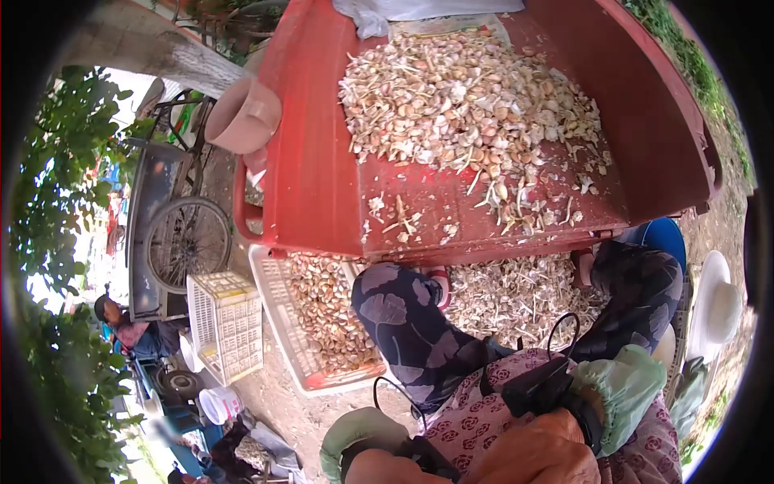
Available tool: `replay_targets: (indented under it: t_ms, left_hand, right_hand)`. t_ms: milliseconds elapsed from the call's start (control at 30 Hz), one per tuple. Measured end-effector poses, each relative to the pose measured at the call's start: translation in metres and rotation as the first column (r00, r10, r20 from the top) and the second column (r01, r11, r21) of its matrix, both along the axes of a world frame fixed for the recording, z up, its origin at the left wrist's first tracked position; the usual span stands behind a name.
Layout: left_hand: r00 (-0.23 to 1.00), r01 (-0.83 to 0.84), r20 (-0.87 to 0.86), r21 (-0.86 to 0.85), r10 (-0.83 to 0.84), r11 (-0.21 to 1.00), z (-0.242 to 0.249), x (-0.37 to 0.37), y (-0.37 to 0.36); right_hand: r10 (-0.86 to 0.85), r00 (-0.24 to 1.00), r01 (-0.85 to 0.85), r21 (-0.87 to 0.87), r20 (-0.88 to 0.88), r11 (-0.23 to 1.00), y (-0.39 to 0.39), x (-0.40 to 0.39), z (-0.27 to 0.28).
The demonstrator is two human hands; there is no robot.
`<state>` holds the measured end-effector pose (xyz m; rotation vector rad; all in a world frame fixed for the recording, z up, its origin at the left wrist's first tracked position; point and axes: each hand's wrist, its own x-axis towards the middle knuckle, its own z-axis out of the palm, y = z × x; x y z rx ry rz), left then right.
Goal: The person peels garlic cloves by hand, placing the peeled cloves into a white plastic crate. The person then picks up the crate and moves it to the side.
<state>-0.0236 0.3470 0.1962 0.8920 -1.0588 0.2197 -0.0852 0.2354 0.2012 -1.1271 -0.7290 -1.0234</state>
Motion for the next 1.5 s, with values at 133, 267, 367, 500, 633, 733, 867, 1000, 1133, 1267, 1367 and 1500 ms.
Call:
replay_targets:
  t_ms: [133, 267, 367, 500, 633, 733, 867, 1000, 1133, 1267, 1367, 1500]
  left_hand:
    - [0.977, -0.169, 0.112, -0.092, 0.179, 0.981, 0.006, 0.007, 0.029]
    - [0.831, -0.456, -0.059, 0.497, 0.553, 0.738, -0.023, 0.062, 0.114]
    - [0.609, -0.515, 0.107, 0.806, 0.786, 0.290, -0.054, 0.118, 0.149]
    - [0.694, -0.389, -0.111, 0.773, 0.711, 0.500, -0.033, 0.134, 0.136]
    - [0.807, 0.088, -0.550, 0.475, 0.217, 0.876, -0.019, 0.138, 0.096]
    - [0.677, 0.348, -0.731, 0.213, -0.087, 0.913, -0.022, 0.137, 0.074]
    - [0.582, 0.463, -0.789, 0.123, -0.197, 0.878, -0.025, 0.135, 0.060]
    - [0.586, 0.416, -0.800, 0.159, -0.130, 0.895, -0.009, 0.125, 0.047]
    - [0.775, 0.190, -0.619, 0.416, 0.124, 0.890, 0.035, 0.137, 0.029]
    - [0.816, -0.547, 0.245, 0.619, 0.523, 0.564, 0.073, 0.208, -0.009]
    - [0.653, -0.758, 0.670, 0.572, 0.354, 0.314, 0.082, 0.281, -0.035]
    - [0.554, -0.832, 0.826, 0.553, -0.099, -0.047, 0.070, 0.383, -0.059]
  right_hand:
    - [0.460, 0.756, -0.566, -0.114, -0.466, 0.816, 0.016, 0.005, -0.040]
    - [-0.045, 0.967, -0.039, -0.322, -0.249, 0.946, 0.085, 0.111, -0.070]
    - [-0.187, 0.970, 0.080, -0.518, -0.157, 0.852, 0.115, 0.150, -0.115]
    - [-0.288, 0.874, -0.039, -0.648, -0.392, 0.761, 0.102, 0.138, -0.143]
    - [-0.307, 0.865, -0.091, -0.726, -0.397, 0.682, 0.047, 0.111, -0.157]
    - [-0.357, 0.817, -0.073, -0.695, -0.453, 0.715, 0.007, 0.086, -0.161]
    - [-0.263, 0.759, -0.098, -0.504, -0.596, 0.858, -0.025, 0.057, -0.180]
    - [-0.331, 0.662, -0.127, -0.536, -0.672, 0.834, -0.042, 0.037, -0.176]
    - [-0.047, 0.509, -0.207, -0.176, -0.859, 0.962, -0.051, 0.024, -0.180]
    - [0.007, 0.431, -0.152, -0.065, -0.903, 0.986, -0.064, 0.010, -0.185]
    - [-0.132, 0.491, -0.065, -0.188, -0.861, 0.980, -0.078, 0.003, -0.205]
    - [-0.166, 0.504, 0.043, -0.167, -0.847, 0.985, -0.092, -0.025, -0.208]
